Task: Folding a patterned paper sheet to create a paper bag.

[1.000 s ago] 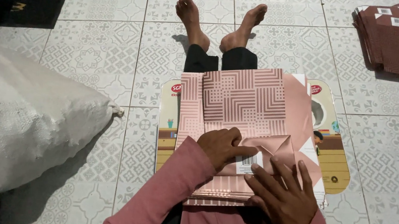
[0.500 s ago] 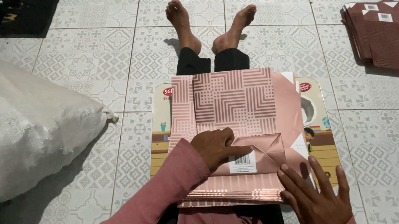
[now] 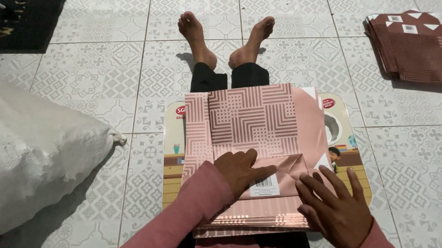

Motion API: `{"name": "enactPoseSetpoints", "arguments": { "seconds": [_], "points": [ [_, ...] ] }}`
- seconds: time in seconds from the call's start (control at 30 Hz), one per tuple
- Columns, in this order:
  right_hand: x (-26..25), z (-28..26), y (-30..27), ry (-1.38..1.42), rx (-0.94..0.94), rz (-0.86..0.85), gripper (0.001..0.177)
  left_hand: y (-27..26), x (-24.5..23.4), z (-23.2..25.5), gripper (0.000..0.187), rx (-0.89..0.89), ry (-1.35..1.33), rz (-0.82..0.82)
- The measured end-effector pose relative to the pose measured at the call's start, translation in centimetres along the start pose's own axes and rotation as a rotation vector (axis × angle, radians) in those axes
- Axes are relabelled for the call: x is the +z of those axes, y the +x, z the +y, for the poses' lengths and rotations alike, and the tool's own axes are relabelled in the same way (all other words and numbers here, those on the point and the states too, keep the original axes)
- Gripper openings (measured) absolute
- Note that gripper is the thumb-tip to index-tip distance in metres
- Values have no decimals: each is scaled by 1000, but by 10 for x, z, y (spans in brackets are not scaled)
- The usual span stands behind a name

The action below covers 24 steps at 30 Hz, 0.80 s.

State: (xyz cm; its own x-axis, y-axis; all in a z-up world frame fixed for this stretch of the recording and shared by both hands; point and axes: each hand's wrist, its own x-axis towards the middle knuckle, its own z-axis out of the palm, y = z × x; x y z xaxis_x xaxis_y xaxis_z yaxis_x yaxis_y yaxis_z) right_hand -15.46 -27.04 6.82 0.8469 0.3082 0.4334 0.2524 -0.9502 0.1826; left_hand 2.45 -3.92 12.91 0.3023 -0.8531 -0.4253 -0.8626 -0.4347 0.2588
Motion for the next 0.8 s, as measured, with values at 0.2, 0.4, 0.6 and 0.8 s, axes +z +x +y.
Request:
{"name": "enactPoseSetpoints", "arguments": {
  "seconds": [0.2,0.4,0.6,0.8],
  "points": [
    [13,0,38,99,-86,30,38,2,9,-4,77,0,-45,72],
    [0,-7,56,114,-106,-52,39,32,60,-22,73,138,16,378],
    [18,-6,55,10,167,-54,38,35,93,-28,52,178,-70,707],
    [39,11,55,-80,245,-183,43,26,75,-22,40,207,-73,680]
  ]
}}
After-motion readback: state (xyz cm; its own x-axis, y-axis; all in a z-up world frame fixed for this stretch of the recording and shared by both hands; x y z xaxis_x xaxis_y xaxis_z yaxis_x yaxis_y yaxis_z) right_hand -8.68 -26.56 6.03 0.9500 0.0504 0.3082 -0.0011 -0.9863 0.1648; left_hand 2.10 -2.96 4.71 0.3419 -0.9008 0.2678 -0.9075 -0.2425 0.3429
